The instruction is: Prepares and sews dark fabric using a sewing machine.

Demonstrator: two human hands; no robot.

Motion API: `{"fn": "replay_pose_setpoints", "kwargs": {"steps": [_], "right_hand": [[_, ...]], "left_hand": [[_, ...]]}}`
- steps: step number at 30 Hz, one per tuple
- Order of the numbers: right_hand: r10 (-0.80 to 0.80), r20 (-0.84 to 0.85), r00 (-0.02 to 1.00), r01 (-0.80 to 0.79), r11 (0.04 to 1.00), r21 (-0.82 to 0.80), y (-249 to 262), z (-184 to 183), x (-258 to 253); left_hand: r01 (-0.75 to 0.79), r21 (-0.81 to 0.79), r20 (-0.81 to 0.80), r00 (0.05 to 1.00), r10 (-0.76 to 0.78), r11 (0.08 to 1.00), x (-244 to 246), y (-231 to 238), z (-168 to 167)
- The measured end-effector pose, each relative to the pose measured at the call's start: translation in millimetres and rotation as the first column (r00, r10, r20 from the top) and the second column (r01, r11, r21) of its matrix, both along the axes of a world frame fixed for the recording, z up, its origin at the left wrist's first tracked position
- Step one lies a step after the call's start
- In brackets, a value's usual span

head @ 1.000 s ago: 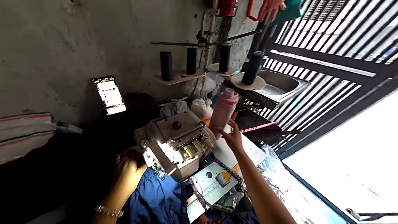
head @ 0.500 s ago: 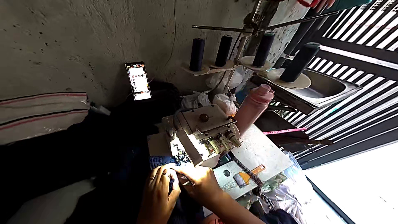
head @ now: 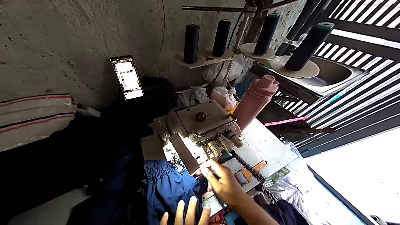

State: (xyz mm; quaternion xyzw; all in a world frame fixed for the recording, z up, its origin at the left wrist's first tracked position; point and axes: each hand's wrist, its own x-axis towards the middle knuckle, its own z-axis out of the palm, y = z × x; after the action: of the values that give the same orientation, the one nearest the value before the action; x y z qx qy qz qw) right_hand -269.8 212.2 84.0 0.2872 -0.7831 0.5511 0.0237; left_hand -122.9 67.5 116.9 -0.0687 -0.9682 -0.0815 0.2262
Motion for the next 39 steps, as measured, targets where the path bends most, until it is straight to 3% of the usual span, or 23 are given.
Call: {"fn": "replay_pose_setpoints", "kwargs": {"steps": [2, 4, 8, 10, 15, 22, 27, 29, 31, 33, 36, 39], "right_hand": [[0.081, 0.210, 0.974, -0.056, 0.991, -0.120, -7, -16, 18], [0.109, 0.291, 0.951, -0.036, 0.968, -0.247, -13, -30, 36], [0.189, 0.496, 0.848, 0.036, 0.912, -0.408, -18, -24, 69], [0.229, 0.548, 0.804, 0.046, 0.896, -0.443, -18, -20, 77], [0.197, 0.515, 0.834, 0.057, 0.898, -0.437, -21, -22, 82], [0.197, 0.497, 0.845, 0.048, 0.898, -0.438, -22, -21, 76], [0.131, 0.404, 0.905, 0.058, 0.904, -0.423, -29, -29, 71], [0.150, 0.414, 0.898, 0.053, 0.896, -0.441, -29, -28, 72], [0.199, 0.461, 0.864, 0.044, 0.885, -0.464, -28, -24, 72], [0.227, 0.493, 0.840, 0.046, 0.875, -0.483, -28, -20, 73], [0.262, 0.537, 0.802, 0.047, 0.868, -0.494, -24, -14, 78], [0.298, 0.604, 0.740, 0.037, 0.877, -0.478, -10, -9, 87]], "left_hand": [[0.002, 0.003, -0.148, 0.989, -0.001, 1.000, -12, -16, -35], [0.096, 0.034, -0.293, 0.953, -0.082, 0.995, -31, -49, -55], [0.338, 0.308, -0.271, 0.927, -0.259, 0.889, -46, -84, -33], [0.392, 0.273, -0.236, 0.913, -0.334, 0.878, -50, -90, -24], [0.424, 0.028, -0.170, 0.895, -0.414, 0.905, -46, -93, -16], [0.450, -0.099, -0.125, 0.879, -0.460, 0.887, -49, -98, -7], [0.442, -0.229, -0.226, 0.842, -0.489, 0.867, -49, -90, -4], [0.452, -0.107, -0.240, 0.853, -0.464, 0.886, -43, -83, 3], [0.441, 0.246, -0.226, 0.892, -0.391, 0.863, -40, -78, 14], [0.346, 0.424, -0.217, 0.936, -0.277, 0.837, -44, -85, 23], [0.294, 0.308, -0.296, 0.933, -0.203, 0.905, -54, -91, 30], [0.356, 0.080, -0.202, 0.920, -0.335, 0.931, -40, -81, 40]]}}
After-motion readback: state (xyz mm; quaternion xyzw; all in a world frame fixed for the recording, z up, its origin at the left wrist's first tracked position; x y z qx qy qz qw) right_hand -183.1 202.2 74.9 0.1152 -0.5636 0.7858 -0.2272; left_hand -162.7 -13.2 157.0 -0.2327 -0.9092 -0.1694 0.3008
